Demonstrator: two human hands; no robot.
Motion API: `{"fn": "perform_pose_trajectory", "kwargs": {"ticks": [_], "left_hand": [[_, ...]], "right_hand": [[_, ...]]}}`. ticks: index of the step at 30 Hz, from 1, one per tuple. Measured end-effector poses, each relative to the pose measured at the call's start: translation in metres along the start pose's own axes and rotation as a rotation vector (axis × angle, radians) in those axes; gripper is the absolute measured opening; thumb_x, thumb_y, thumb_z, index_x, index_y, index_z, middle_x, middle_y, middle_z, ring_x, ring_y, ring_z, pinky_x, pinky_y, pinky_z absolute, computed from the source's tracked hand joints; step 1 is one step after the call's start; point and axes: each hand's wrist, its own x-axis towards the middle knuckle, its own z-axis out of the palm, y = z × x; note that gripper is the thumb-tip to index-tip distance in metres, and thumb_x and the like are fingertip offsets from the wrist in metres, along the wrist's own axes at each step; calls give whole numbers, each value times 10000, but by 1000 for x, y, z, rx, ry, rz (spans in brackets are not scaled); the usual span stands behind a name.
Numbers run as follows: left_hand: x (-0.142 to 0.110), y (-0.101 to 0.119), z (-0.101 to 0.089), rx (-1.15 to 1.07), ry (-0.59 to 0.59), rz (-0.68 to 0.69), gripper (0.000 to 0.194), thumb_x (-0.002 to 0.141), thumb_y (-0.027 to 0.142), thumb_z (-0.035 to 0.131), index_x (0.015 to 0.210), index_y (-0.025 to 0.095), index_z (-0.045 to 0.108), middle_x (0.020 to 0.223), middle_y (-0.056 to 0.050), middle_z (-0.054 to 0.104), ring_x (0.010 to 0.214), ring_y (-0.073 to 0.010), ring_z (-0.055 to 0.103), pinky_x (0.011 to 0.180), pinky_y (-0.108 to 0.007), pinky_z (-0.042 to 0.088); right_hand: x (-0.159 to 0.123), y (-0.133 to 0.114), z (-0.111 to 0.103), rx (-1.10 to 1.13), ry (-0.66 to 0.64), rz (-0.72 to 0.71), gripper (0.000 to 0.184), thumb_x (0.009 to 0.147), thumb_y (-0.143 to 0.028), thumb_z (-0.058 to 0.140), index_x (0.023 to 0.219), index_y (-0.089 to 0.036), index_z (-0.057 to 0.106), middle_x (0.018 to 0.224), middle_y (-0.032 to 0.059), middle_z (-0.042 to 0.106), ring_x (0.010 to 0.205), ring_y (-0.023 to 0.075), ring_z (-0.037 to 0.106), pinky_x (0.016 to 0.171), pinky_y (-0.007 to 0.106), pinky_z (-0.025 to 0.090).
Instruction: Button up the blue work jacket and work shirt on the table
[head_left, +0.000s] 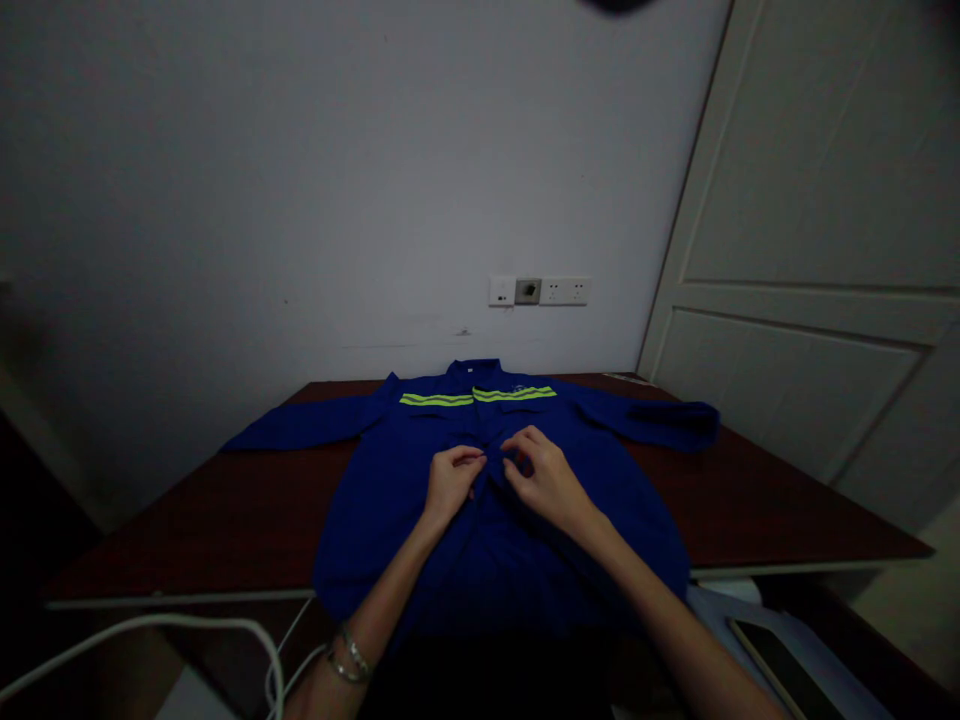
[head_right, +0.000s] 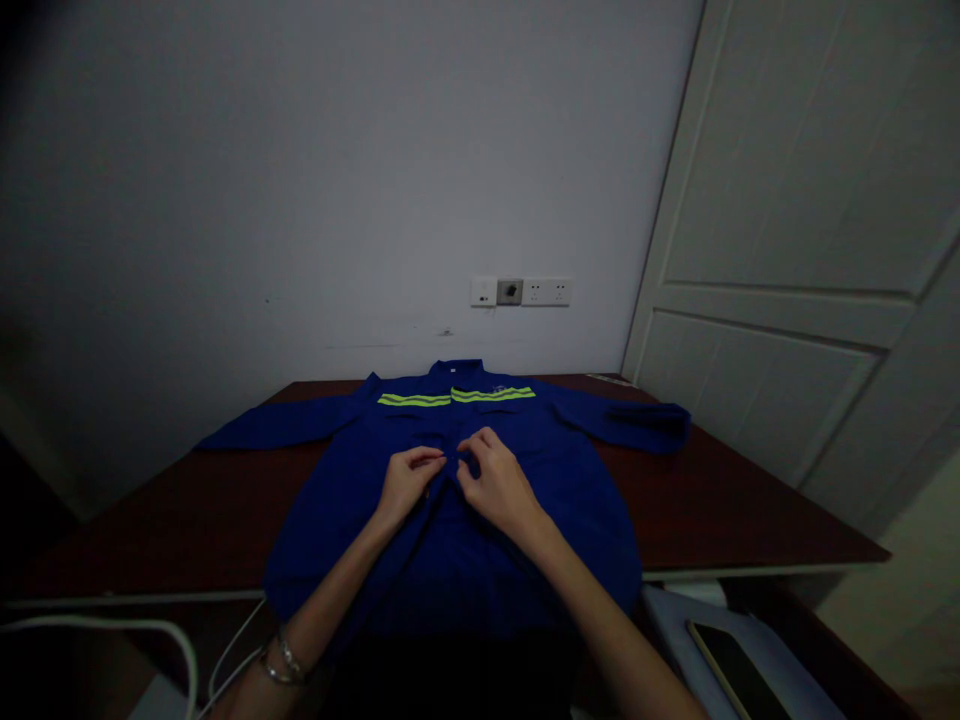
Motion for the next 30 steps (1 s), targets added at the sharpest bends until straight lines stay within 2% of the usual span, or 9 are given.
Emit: {"fn": "perform_pose_trajectory", "kwargs": {"ticks": [3, 6, 8, 11, 17, 20, 24, 30], "left_hand": [[2, 3, 3, -53, -5, 89, 145, 613, 244, 656, 698, 127, 667, 687, -38, 670, 604, -146, 609, 568, -225, 471], [2, 5, 4, -91, -12, 107, 134, 613, 236, 652, 697, 132, 660, 723, -36, 672, 700, -155, 616, 662, -233, 473], [1, 6, 4, -94, -24, 89, 153, 626, 251, 643, 720, 131, 653, 710, -27, 661, 644, -134, 597, 595, -209, 458], [-2, 7, 3, -88, -51, 49, 195, 646, 286, 631, 760, 128, 644, 654, -5, 627, 501, -86, 516, 445, -171, 378], [-6, 4, 2, -89, -63, 7, 242, 619, 329, 658, 739, 125, 609, 554, 29, 551, 426, -68, 466, 382, -160, 364], [-10, 2, 2, -40, -39, 19, 278, 611, 378, 672, 668, 128, 565, 472, 52, 494, 362, -62, 424, 337, -163, 339], [-14, 3, 5, 8, -32, 40, 286, 606, 383, 685, 657, 127, 570, 431, 59, 474, 345, -59, 410, 326, -159, 321], [-14, 3, 9, -36, -19, 4, 257, 612, 356, 674, 705, 123, 617, 530, 19, 573, 411, -90, 501, 362, -186, 414]], "right_hand": [[4, 10, 11, 72, -56, 112, 165, 759, -220, 534, 870, -154, 636, 773, 48, 617, 643, 138, 566, 621, 264, 462], [10, 24, 19, 299, -117, 267, 218, 755, -285, 546, 892, -138, 630, 728, 37, 626, 545, 122, 561, 527, 250, 466], [13, 31, 23, 448, -141, 342, 233, 730, -309, 572, 873, -132, 619, 677, 15, 611, 490, 107, 545, 475, 234, 456], [15, 36, 25, 585, -137, 378, 208, 662, -301, 638, 782, -133, 607, 618, -8, 594, 499, 100, 552, 492, 223, 464], [17, 38, 25, 742, -124, 460, 242, 547, -269, 706, 723, -129, 616, 607, -6, 600, 544, 111, 571, 526, 238, 488], [17, 36, 26, 752, -116, 494, 254, 538, -269, 699, 740, -127, 637, 612, -1, 606, 528, 109, 562, 519, 242, 479], [17, 34, 28, 686, -110, 456, 183, 581, -257, 647, 714, -133, 640, 582, -3, 605, 486, 96, 526, 491, 228, 440], [14, 33, 29, 615, -81, 427, 144, 598, -245, 612, 698, -142, 625, 567, -9, 592, 494, 103, 518, 496, 229, 422]]}}
